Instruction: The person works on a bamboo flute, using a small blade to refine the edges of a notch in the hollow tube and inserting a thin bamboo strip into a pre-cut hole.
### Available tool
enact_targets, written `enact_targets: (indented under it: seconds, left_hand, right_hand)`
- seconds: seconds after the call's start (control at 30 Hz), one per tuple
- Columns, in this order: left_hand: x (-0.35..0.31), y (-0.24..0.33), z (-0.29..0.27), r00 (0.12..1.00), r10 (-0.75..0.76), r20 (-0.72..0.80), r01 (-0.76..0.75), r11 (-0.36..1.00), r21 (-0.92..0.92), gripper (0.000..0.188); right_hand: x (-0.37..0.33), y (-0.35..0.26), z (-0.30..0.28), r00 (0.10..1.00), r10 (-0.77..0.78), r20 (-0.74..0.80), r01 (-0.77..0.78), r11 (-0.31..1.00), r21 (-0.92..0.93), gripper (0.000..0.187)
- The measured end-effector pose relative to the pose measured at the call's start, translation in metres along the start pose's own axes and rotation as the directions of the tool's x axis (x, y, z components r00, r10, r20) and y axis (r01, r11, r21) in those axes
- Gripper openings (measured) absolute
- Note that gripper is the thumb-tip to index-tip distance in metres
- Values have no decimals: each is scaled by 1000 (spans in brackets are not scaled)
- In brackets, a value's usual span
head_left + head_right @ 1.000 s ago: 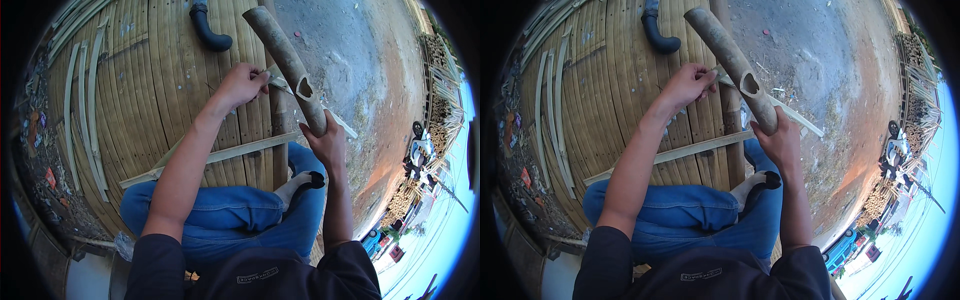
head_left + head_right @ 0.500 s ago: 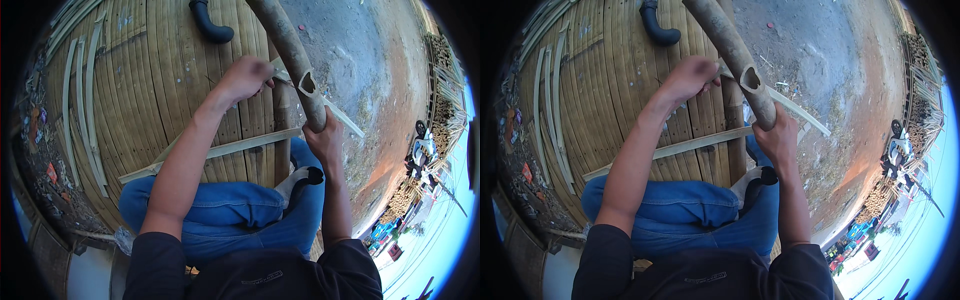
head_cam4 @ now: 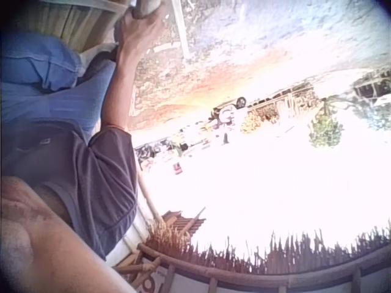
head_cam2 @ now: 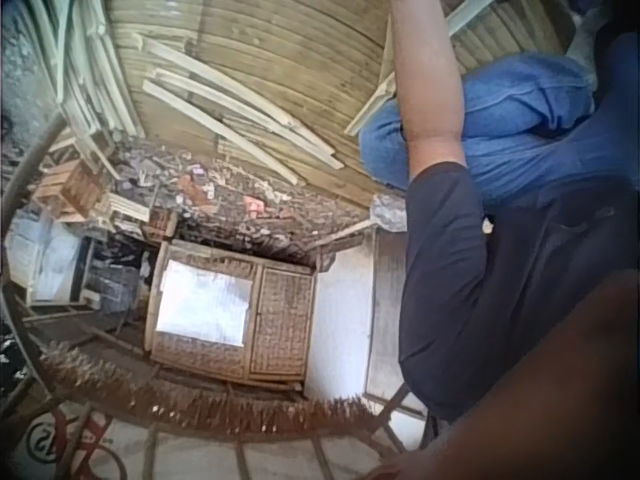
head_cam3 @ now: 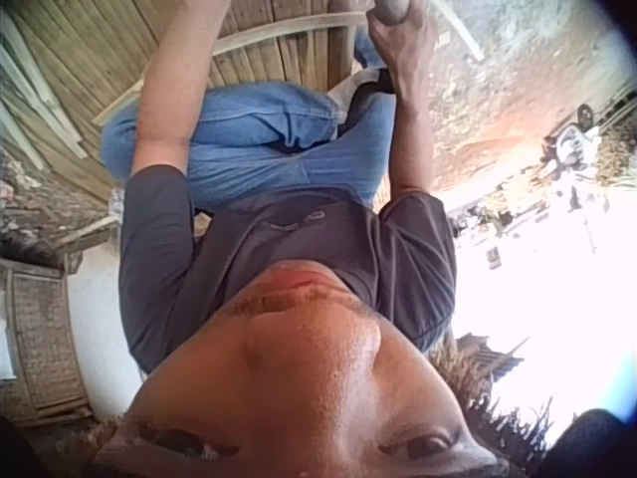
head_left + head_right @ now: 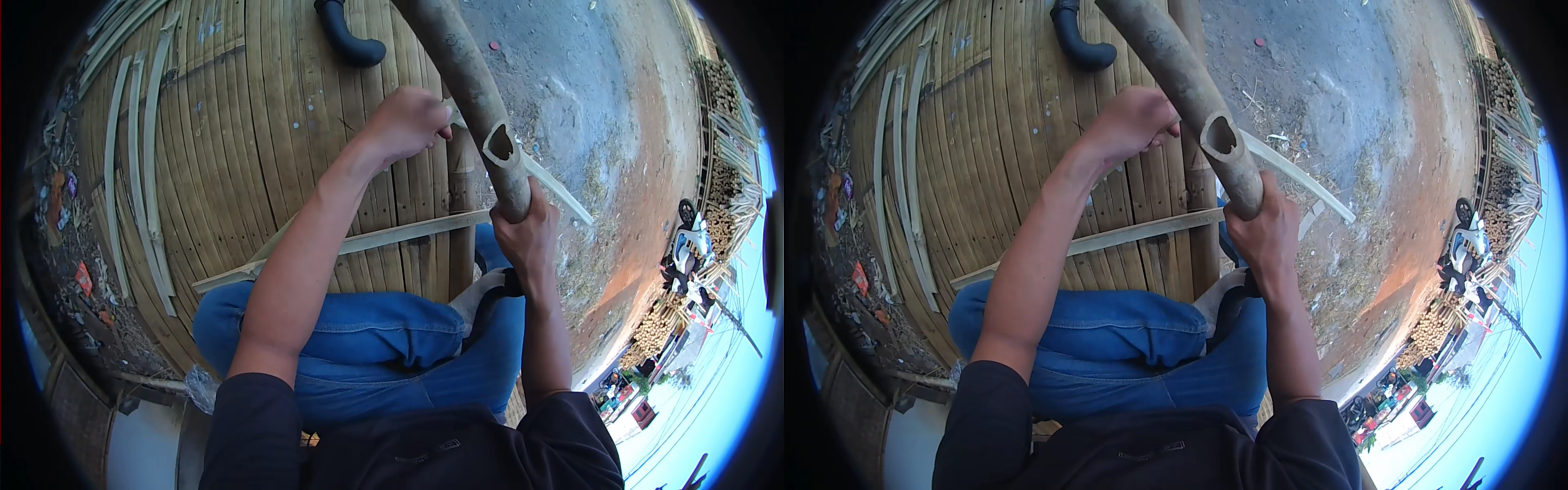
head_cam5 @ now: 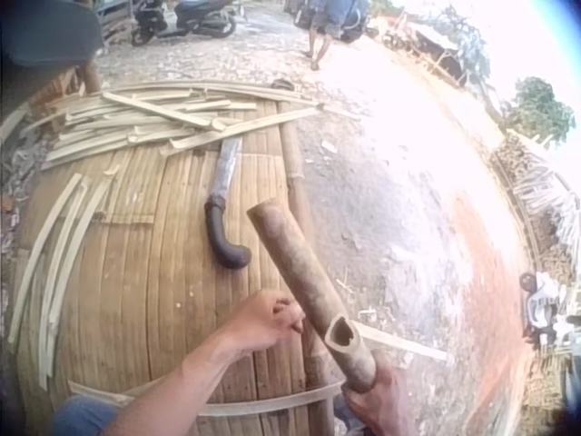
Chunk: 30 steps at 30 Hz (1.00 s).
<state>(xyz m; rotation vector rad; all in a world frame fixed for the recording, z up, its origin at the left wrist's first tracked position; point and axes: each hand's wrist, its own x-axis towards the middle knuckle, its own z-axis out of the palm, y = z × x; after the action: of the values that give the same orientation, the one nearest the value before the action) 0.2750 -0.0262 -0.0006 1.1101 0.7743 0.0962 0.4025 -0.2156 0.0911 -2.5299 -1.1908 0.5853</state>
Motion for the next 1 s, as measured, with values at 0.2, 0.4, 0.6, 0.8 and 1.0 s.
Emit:
enact_targets:
  seconds: [0.2,0.4,0.6,0.8,1.0]
  left_hand:
    - [-4,0,0,999,42,-4,-42,998,37,23]
    - [-3,7,-8,995,94,-41,-93,995,31,25]
    - [-10,15,-10,986,150,-76,-146,988,54,26]
    - [-9,13,-8,986,138,-94,-130,988,80,24]
    - [-9,3,-6,975,165,-146,-158,986,58,30]
  right_hand:
    - [0,-6,0,998,-48,-28,44,989,-143,25]
    - [7,-10,-7,1000,10,6,-9,994,-113,27]
    - [2,-28,-9,999,18,-40,-16,999,52,29]
    - [-1,-30,-9,995,-61,-79,65,997,45,29]
    - [-3,-33,-10,995,-64,-78,61,997,-45,28]
